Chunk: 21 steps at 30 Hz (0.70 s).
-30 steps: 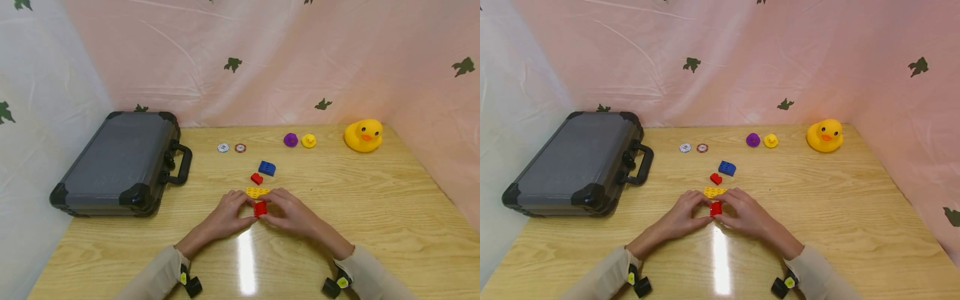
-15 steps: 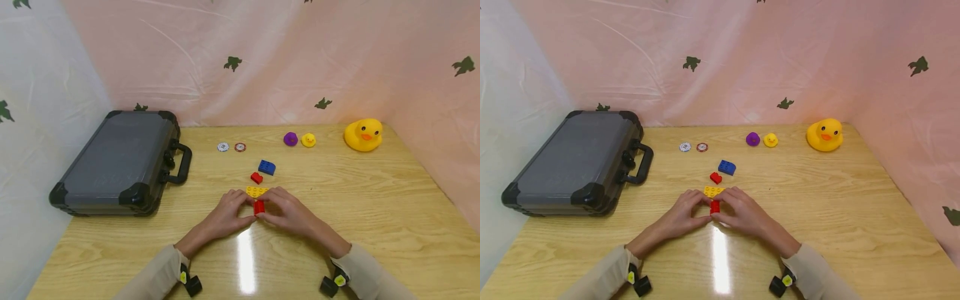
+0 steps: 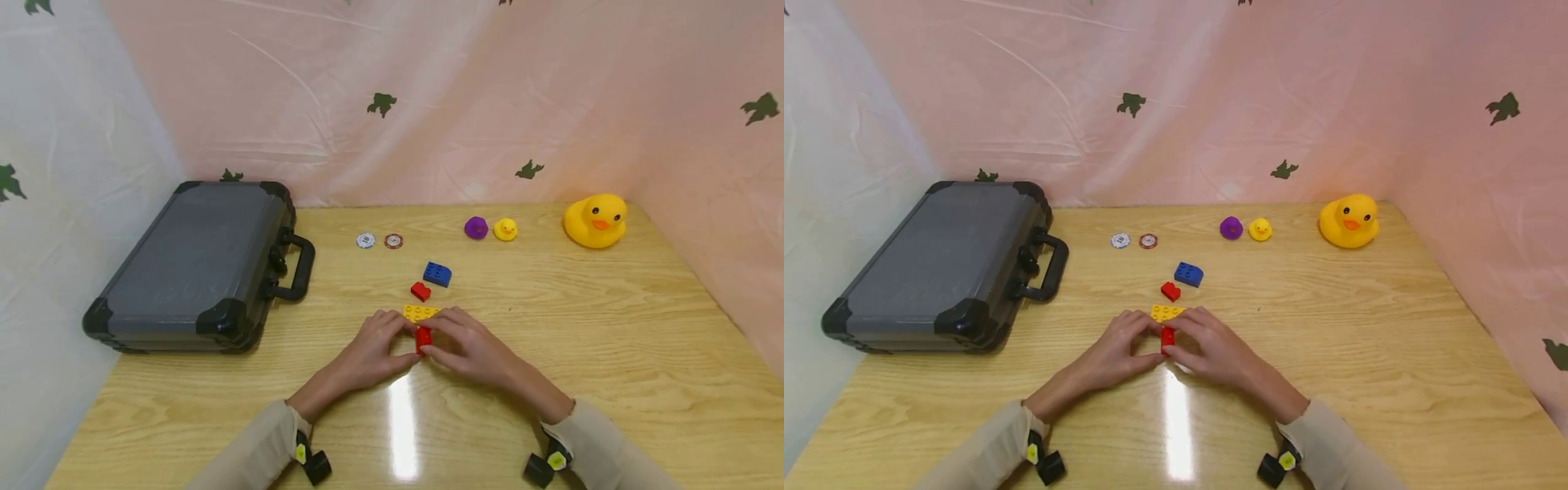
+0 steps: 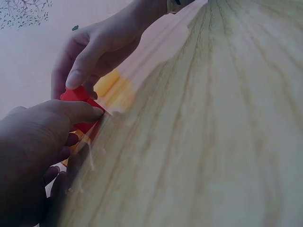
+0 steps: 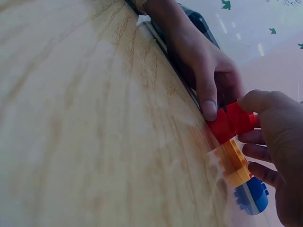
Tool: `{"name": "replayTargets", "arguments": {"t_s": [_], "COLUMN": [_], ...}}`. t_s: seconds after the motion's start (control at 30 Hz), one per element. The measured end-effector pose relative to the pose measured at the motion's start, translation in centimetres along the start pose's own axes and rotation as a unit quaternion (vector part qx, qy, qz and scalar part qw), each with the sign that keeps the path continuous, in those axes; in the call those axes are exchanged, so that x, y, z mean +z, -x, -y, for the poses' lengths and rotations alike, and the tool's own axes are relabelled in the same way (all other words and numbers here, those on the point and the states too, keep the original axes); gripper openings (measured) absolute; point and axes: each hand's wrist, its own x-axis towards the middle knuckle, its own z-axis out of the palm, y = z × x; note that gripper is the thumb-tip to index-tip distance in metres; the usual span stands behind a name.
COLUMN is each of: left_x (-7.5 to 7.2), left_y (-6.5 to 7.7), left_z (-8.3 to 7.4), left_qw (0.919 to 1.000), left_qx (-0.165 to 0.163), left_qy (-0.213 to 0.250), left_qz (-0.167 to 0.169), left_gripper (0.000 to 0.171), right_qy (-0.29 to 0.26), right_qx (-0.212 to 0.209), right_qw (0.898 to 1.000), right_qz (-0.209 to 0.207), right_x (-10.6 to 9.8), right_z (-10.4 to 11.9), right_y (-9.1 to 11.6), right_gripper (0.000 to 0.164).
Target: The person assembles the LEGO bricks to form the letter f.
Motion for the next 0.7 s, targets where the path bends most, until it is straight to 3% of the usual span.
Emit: {"name": "replayTargets", "arguments": {"t_s": [0.17,0.4,0.7], "left_x": [0.07,0.18,0.18], "left_y": [0.01,0.01,0.09], "left_z": [0.05,0.11,0.14], "left_qw": [1.0,0.9997,0.9997], "left_qx": [0.005,0.018,0.019], "left_qy": [-0.002,-0.007,-0.004], "left_qz": [-0.006,-0.016,-0.016], "left_gripper": [0.03,0.032,0.031], "right_qy": [-0.016,-0.012,0.008], "right_qx": [0.001,-0.03,-0.033], "right_qw": [1.0,0.999,0.999], "right_qz": [-0.009,-0.027,-0.027], "right_x": [0.15,0.37,0.3], "right_z": [-0.03,-0.3,-0.11], "right_y": [-0.04,-0.01,-0.1], "right_gripper": [0.037,0.035,0.031]}}
